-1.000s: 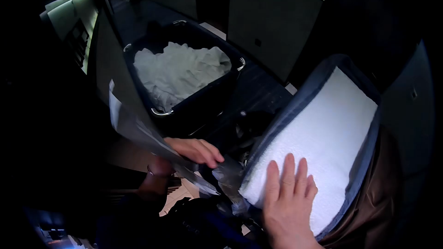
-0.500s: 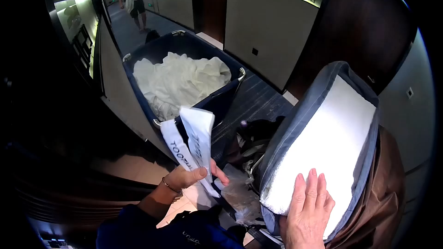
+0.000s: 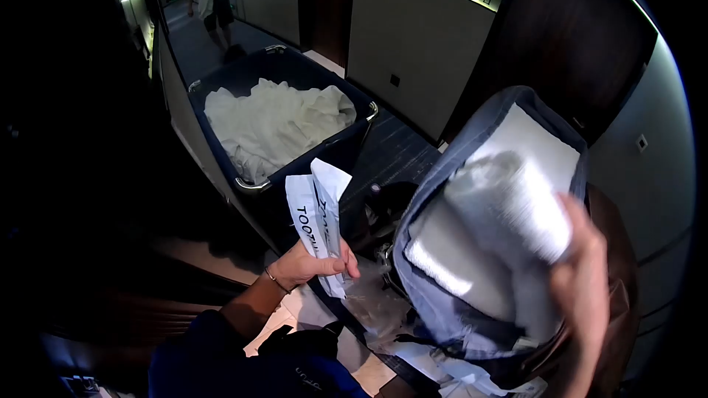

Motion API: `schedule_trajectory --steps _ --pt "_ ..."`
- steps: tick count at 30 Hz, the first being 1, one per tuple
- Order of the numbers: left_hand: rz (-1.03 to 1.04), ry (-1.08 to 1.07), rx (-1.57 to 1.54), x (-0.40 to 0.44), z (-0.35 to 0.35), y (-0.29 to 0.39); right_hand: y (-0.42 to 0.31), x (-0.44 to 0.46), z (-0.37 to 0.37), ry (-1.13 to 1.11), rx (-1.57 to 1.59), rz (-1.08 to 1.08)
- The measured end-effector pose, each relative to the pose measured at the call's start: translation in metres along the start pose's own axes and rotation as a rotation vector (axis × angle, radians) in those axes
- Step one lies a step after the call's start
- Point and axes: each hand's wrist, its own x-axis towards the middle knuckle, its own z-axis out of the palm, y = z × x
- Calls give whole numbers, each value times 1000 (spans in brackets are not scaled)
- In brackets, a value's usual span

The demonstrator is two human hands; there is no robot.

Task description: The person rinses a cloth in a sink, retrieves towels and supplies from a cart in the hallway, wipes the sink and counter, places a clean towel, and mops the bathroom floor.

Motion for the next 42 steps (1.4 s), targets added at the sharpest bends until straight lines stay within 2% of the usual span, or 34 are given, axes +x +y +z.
schedule_trajectory --steps 1,2,3,4,7,8,9,10,11,13,15,16,17,20,22,24,25,26,28,29,30,31,32,35,37,39,41,42 --pt "-12 -7 -54 -1 4 -3 21 12 -16 21 119 -36" --pt "-10 -12 -51 -5 12 -4 30 18 -32 18 251 26" --pt "-31 -41 -80 -8 21 -5 18 12 -40 173 160 87" --pt "-50 -73 -110 -11 31 -8 6 -4 -47 272 115 48" --pt "-123 -167 -222 -24 69 -37 -19 -80 -64 482 76 -65" --pt "-159 -184 -320 -29 85 -50 -11 -115 -70 485 125 -33" --pt "-227 -165 -260 -35 100 -61 -4 -154 -74 494 169 2" --pt "-240 -333 -332 -37 103 -94 0 -195 -79 504 210 43" --pt "-333 -342 -455 -44 128 -105 -3 -246 -88 519 228 111" --pt "-587 -280 -658 -45 158 -129 -21 -307 -63 703 625 245" --pt "-661 -282 -678 -65 184 -151 -78 -329 -29 268 118 166" --pt "-687 -296 -670 -79 197 -160 -80 -352 -14 146 239 121" --pt "-719 -318 -652 -96 211 -169 -78 -385 12 164 112 34" --pt "-813 -384 -599 -143 243 -194 -88 -472 64 14 73 176" --pt "-864 -427 -561 -163 254 -202 -93 -505 84 -229 -64 320" --pt "-912 -487 -496 -194 264 -217 -104 -563 102 -509 129 617" --pt "-937 -514 -458 -206 268 -224 -99 -578 102 -567 313 720" --pt "-961 -544 -425 -219 269 -232 -105 -583 102 -546 327 766" --pt "-1027 -608 -343 -243 272 -246 -126 -589 108 164 761 946" --pt "-1074 -646 -291 -253 273 -255 -122 -600 147 507 1039 886" --pt "-1117 -691 -252 -263 273 -264 -131 -590 167 679 1089 880" --pt "-1146 -740 -198 -276 277 -275 -139 -593 189 749 795 1149" --pt "-1172 -803 -149 -291 275 -281 -151 -605 214 1076 1058 1070" --pt "-1175 -1000 9 -333 275 -300 -191 -630 240 1355 1153 1173" --pt "-1088 -1180 114 -359 270 -302 -231 -639 255 1504 1166 1231" --pt "-788 -1439 175 -379 267 -304 -266 -643 272 1662 1142 1267" --pt "-145 -1718 91 -399 275 -304 -305 -653 286 1804 1108 1286" --pt "274 -1791 -32 -409 294 -300 -321 -660 292 1869 1095 1297"
